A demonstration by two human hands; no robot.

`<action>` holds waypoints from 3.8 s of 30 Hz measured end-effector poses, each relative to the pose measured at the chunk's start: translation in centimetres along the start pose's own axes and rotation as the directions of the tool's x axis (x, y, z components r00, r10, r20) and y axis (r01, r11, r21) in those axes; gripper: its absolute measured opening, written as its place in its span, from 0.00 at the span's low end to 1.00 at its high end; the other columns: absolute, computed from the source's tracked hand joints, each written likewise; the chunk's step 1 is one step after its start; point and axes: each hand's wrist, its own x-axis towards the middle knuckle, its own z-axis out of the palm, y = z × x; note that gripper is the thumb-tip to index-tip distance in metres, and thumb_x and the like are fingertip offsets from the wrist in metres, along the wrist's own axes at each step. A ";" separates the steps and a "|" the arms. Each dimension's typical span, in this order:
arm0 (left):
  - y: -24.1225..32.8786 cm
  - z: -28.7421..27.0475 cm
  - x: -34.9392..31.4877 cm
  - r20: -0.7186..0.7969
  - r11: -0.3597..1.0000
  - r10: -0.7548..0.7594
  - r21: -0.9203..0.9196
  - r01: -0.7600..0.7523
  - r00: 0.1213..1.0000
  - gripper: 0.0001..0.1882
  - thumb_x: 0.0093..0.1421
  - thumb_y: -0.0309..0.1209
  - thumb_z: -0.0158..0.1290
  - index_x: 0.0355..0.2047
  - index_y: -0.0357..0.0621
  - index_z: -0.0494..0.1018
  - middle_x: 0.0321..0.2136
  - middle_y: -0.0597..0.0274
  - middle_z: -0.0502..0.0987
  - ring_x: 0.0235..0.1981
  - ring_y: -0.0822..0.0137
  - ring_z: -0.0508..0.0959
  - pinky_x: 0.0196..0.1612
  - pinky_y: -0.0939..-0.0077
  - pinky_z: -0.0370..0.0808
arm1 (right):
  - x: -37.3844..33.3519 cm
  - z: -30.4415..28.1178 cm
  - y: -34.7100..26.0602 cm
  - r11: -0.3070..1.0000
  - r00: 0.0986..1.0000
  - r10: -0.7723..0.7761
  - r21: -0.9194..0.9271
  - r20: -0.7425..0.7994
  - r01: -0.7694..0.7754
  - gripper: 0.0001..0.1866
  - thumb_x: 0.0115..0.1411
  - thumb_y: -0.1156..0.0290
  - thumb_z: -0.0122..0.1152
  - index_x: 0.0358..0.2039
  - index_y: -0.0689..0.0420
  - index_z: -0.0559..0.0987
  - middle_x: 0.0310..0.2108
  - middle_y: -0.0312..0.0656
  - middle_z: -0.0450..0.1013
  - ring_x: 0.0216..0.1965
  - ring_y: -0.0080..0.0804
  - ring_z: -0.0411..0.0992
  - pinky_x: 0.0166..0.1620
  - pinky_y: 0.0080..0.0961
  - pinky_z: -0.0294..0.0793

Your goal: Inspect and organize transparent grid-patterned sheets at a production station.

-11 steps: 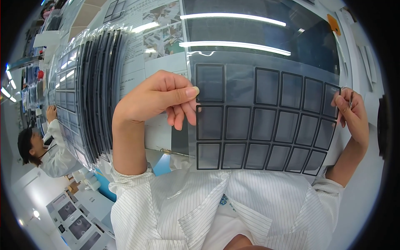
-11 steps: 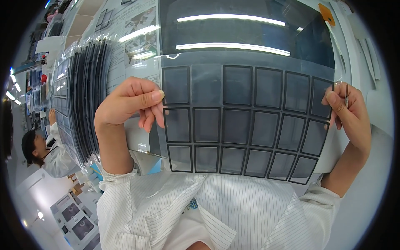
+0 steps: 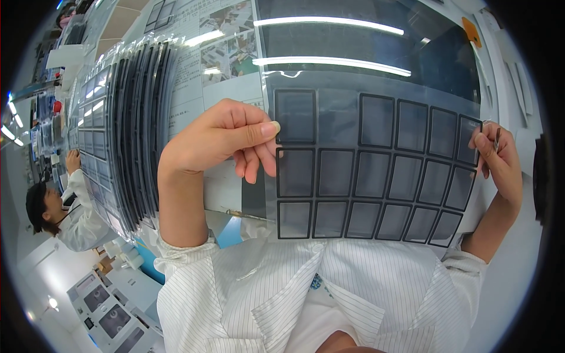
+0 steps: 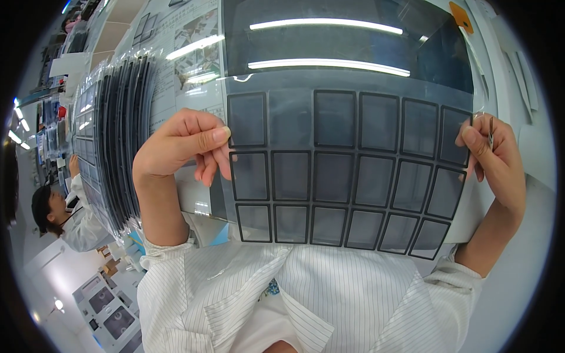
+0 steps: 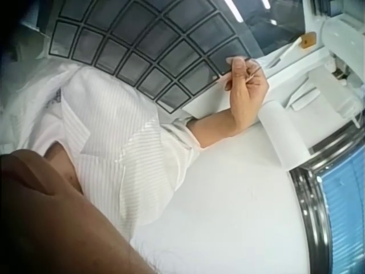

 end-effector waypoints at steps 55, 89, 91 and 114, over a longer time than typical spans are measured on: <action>-0.3 -0.1 0.4 -0.003 0.999 0.029 0.019 -0.029 1.000 0.16 0.64 0.34 0.45 0.24 0.36 0.71 0.21 0.50 0.79 0.12 0.73 0.75 0.13 0.88 0.68 | 0.1 -0.4 0.2 0.999 1.000 0.006 -0.032 0.005 -0.006 0.17 0.62 0.58 0.53 0.23 0.57 0.67 0.25 0.34 0.66 0.12 0.09 0.61 0.12 0.06 0.54; -0.4 -0.3 0.3 0.052 0.997 0.050 0.049 -0.053 0.997 0.16 0.63 0.36 0.47 0.24 0.38 0.73 0.21 0.55 0.80 0.14 0.75 0.75 0.17 0.86 0.70 | 0.2 -0.2 0.5 1.000 1.000 0.004 0.003 0.004 -0.004 0.16 0.62 0.59 0.54 0.24 0.58 0.67 0.26 0.34 0.67 0.12 0.10 0.63 0.12 0.06 0.55; -0.3 -0.2 0.2 0.037 0.999 0.033 0.038 -0.034 0.999 0.16 0.63 0.36 0.47 0.24 0.37 0.73 0.21 0.54 0.80 0.14 0.75 0.75 0.16 0.86 0.69 | 0.1 -0.3 0.3 1.000 1.000 0.006 -0.006 0.013 -0.006 0.16 0.62 0.59 0.54 0.24 0.57 0.67 0.26 0.34 0.67 0.12 0.10 0.63 0.12 0.07 0.54; 0.3 -0.7 -0.2 -0.083 0.992 0.086 0.104 -0.077 0.993 0.17 0.65 0.39 0.45 0.24 0.41 0.70 0.19 0.60 0.77 0.15 0.77 0.74 0.18 0.89 0.67 | 0.1 1.4 -1.5 0.997 0.997 0.058 0.056 0.047 -0.060 0.14 0.63 0.65 0.51 0.25 0.58 0.64 0.29 0.38 0.69 0.14 0.14 0.69 0.14 0.08 0.58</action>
